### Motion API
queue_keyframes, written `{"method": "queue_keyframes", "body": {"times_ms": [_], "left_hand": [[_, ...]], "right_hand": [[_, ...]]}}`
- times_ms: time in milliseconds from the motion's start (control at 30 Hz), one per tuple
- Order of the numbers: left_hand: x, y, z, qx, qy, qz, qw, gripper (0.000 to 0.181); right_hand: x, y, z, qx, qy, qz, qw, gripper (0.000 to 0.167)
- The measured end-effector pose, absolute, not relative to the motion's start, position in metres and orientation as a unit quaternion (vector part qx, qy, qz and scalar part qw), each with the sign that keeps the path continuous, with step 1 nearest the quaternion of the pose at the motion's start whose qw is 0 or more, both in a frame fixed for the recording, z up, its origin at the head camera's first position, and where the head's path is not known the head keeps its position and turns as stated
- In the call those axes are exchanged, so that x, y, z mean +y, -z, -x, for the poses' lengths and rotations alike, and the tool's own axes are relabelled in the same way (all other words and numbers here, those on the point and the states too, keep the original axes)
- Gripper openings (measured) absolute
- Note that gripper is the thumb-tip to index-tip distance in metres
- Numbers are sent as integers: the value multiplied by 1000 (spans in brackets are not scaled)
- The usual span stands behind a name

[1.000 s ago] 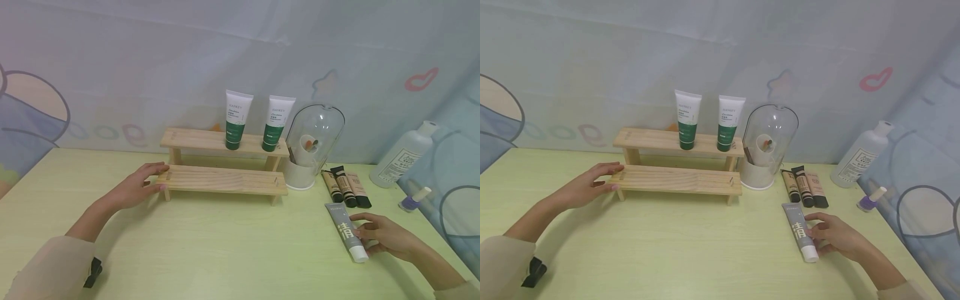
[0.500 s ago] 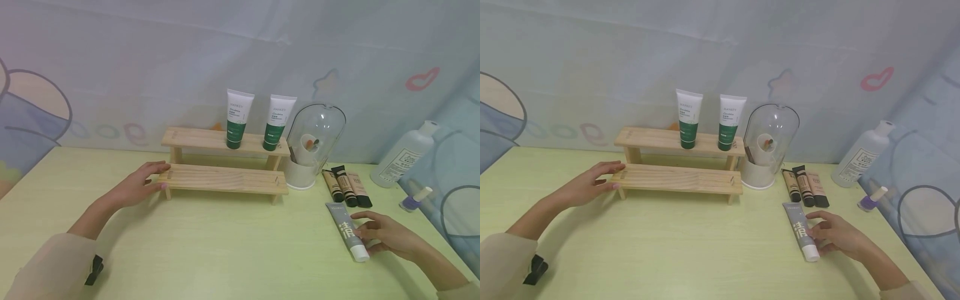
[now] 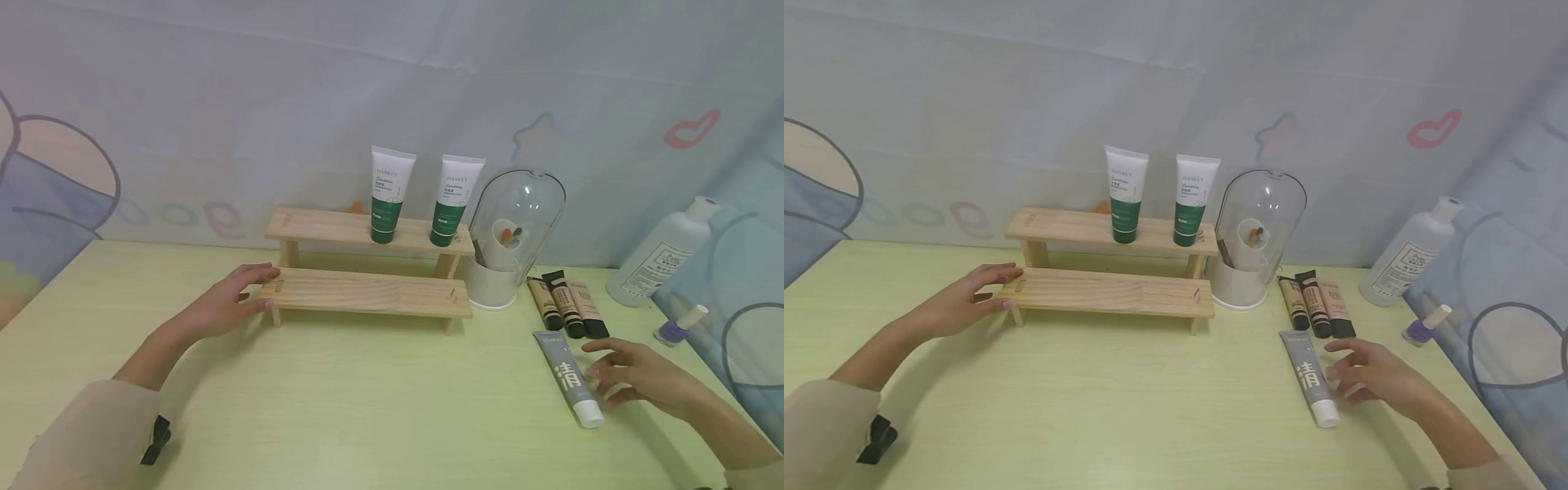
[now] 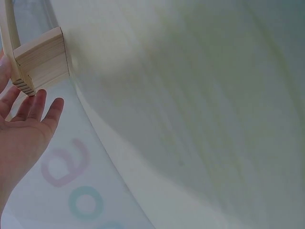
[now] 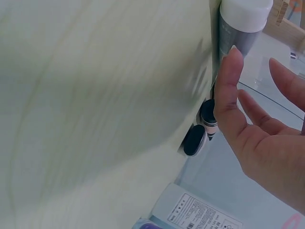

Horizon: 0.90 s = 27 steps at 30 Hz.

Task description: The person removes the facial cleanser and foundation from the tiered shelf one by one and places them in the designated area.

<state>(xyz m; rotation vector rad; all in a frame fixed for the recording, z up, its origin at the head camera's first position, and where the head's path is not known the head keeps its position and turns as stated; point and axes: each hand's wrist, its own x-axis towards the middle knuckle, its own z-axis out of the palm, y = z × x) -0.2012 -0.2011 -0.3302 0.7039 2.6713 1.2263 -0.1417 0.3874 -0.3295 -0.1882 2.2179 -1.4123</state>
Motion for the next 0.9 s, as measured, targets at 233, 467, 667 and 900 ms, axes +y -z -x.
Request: {"method": "queue_keyframes", "body": {"times_ms": [233,467,667,900], "left_hand": [[-202,330,201,883,-404,-232,60,57],[-201,329,201,885,-402,-227,58,56],[-201,329,201,884,-403,-228,58,57],[-202,329,201,884,-405,-227,58,57]], "right_hand": [[386,325,148,807,525,121,243,36],[378,317,153,814,509,151,234,31],[365,311,157,827,489,158,227,29],[349,311,161,812,497,190,241,29]]}}
